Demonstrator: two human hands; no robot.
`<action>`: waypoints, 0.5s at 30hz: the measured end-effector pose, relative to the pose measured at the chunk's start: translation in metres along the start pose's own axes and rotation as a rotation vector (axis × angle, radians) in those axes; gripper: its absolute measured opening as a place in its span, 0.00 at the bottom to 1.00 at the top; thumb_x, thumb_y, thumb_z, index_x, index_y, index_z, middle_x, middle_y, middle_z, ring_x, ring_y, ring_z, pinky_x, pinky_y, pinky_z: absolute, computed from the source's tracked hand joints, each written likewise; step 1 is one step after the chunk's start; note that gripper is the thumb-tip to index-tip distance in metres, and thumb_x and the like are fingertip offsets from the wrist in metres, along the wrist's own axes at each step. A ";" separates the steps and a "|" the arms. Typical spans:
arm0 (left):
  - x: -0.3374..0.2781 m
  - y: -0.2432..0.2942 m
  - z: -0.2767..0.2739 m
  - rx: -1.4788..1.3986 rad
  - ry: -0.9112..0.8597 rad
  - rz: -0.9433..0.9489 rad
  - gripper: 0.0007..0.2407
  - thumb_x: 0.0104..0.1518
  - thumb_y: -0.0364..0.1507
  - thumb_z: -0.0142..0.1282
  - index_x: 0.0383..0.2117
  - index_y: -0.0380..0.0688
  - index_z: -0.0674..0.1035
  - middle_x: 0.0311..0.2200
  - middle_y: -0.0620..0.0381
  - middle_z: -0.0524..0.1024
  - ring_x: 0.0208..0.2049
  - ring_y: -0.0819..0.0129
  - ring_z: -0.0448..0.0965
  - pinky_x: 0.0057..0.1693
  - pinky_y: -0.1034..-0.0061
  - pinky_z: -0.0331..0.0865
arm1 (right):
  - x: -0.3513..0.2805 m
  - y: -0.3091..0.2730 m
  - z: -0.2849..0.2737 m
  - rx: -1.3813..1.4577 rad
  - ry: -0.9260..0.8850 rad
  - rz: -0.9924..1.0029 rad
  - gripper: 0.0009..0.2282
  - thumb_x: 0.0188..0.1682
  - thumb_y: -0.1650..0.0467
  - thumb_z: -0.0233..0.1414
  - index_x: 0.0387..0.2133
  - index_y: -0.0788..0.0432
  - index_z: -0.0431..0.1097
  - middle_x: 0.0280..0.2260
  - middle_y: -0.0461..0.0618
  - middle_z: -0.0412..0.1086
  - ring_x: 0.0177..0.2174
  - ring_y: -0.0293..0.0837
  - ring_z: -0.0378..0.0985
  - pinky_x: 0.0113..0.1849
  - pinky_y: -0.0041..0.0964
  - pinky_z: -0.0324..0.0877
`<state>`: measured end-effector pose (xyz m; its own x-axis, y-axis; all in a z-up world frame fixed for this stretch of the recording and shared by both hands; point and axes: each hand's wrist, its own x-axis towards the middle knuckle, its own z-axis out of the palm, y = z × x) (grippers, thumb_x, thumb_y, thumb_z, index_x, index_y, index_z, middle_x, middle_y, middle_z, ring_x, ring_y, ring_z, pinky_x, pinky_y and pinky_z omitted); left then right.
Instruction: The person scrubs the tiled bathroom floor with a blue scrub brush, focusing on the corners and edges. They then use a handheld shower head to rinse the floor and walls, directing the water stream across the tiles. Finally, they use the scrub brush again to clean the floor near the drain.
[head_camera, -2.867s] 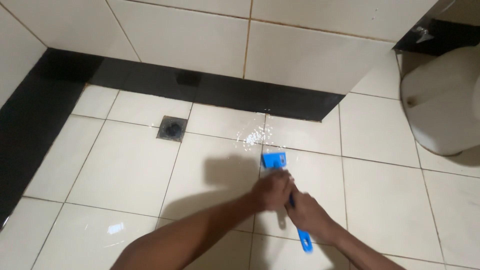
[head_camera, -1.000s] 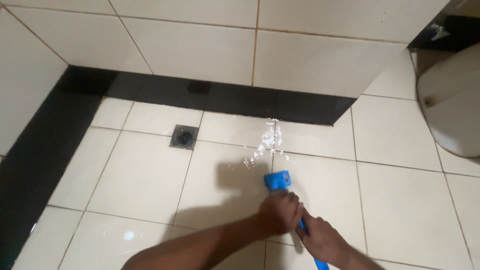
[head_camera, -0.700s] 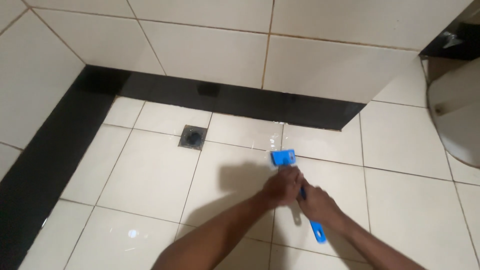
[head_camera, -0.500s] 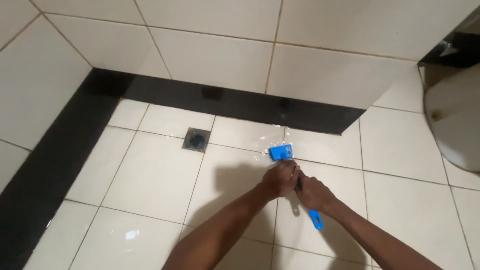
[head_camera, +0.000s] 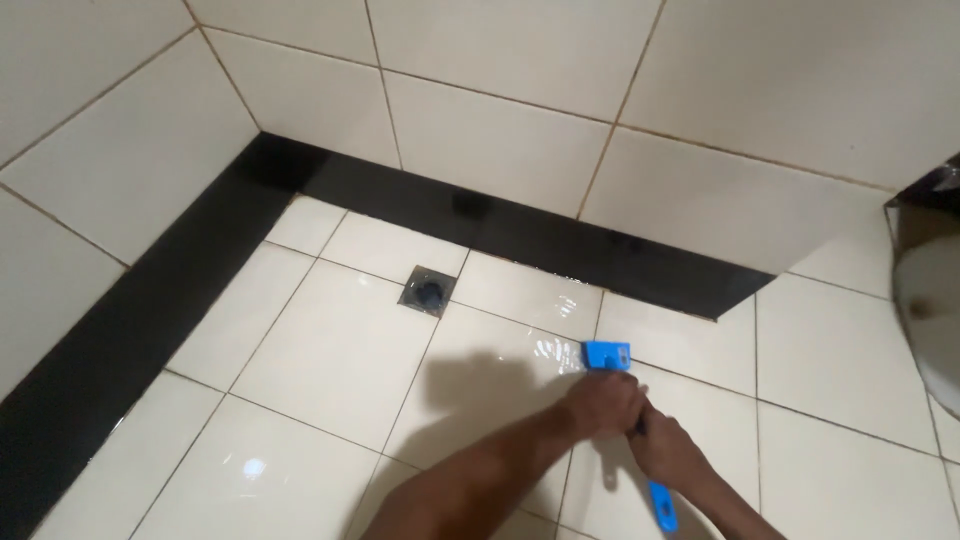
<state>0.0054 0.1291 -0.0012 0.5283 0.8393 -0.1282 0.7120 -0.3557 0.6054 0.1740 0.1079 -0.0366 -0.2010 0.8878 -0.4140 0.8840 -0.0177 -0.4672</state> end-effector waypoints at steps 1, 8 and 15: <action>0.005 -0.012 0.001 -0.002 0.001 0.005 0.19 0.71 0.34 0.35 0.36 0.36 0.81 0.38 0.41 0.81 0.38 0.51 0.83 0.50 0.58 0.77 | 0.004 -0.012 -0.006 -0.002 0.004 0.004 0.17 0.47 0.67 0.49 0.49 0.58 0.69 0.36 0.68 0.78 0.39 0.66 0.81 0.44 0.57 0.75; 0.000 -0.036 0.018 0.080 0.048 0.070 0.17 0.71 0.35 0.36 0.40 0.37 0.78 0.37 0.43 0.80 0.38 0.55 0.80 0.47 0.59 0.75 | -0.007 -0.043 -0.013 0.014 -0.101 0.031 0.18 0.52 0.64 0.45 0.52 0.62 0.64 0.37 0.71 0.77 0.40 0.69 0.80 0.46 0.58 0.73; -0.063 0.013 0.023 -0.053 -0.088 0.065 0.16 0.68 0.31 0.39 0.33 0.34 0.81 0.35 0.39 0.79 0.30 0.53 0.83 0.41 0.61 0.80 | -0.060 0.003 0.029 -0.005 -0.159 -0.031 0.24 0.48 0.66 0.52 0.57 0.61 0.59 0.36 0.70 0.77 0.41 0.65 0.82 0.47 0.55 0.75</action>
<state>-0.0082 0.0621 -0.0034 0.6129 0.7751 -0.1539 0.6505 -0.3843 0.6551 0.1766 0.0410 -0.0352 -0.2922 0.8041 -0.5177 0.8784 0.0116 -0.4777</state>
